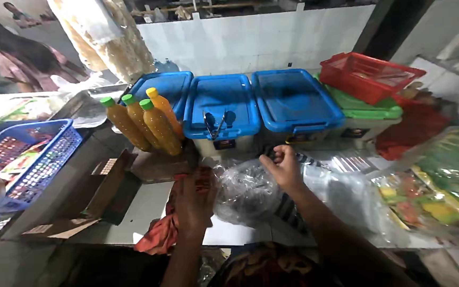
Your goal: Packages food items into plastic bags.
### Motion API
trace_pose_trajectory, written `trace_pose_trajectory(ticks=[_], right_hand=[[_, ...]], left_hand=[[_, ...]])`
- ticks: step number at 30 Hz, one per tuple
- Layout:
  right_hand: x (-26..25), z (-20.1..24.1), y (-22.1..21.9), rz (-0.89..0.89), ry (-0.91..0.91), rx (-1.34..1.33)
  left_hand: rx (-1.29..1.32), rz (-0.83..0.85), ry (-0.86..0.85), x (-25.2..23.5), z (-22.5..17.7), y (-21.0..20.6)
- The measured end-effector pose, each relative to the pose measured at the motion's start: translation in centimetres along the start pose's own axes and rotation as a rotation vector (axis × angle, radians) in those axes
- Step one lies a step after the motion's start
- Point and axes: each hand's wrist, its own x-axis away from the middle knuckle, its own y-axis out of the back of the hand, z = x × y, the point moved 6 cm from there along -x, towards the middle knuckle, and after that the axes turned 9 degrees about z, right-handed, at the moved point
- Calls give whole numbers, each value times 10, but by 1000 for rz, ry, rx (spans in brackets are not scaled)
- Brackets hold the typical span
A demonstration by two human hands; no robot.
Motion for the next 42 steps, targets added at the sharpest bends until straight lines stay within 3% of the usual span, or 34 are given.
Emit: trace_pose_trajectory(ticks=[2, 3, 5, 7, 9, 11, 13, 16, 20, 24, 26, 29, 32, 35, 37, 39, 42], right_hand=[[20, 35, 17, -232, 310, 270], [30, 52, 21, -220, 393, 320], [47, 75, 16, 58, 350, 432], [54, 77, 2, 281, 246, 571], [51, 65, -11, 376, 124, 631], [46, 52, -22, 433, 34, 558], [45, 50, -27, 451, 45, 428], [47, 59, -14, 459, 137, 345], [44, 71, 26, 331, 282, 314], [58, 84, 41, 290, 450, 340], [71, 84, 38, 380, 496, 342], [77, 75, 41, 506, 467, 322], [69, 95, 57, 425, 524, 166], [61, 123, 46, 343, 591, 355], [50, 128, 17, 425, 523, 590], [37, 121, -13, 574, 333, 745], [14, 104, -27, 551, 128, 705]], left_hand=[[-122, -223, -261, 3, -39, 30], [-120, -233, -358, 3, -58, 38], [-170, -61, -441, 0, -87, 36], [-330, 181, -393, -10, -97, 14], [-469, 414, -231, -19, -90, -14], [-499, 636, -66, -26, -77, -35], [-478, 729, -32, -32, -68, -44], [-326, 604, -2, -51, -51, -29], [-167, 228, 13, -91, -16, 20], [-189, 108, -58, -124, -19, 34], [-193, 149, -46, -139, -24, 34], [-172, 337, -59, -137, -49, 46], [-150, 324, -330, -100, -103, 81], [-227, 387, -551, -64, -131, 73], [-366, 530, -525, -50, -119, 43], [-447, 630, -430, -43, -95, 17], [-453, 620, -288, -27, -66, 7]])
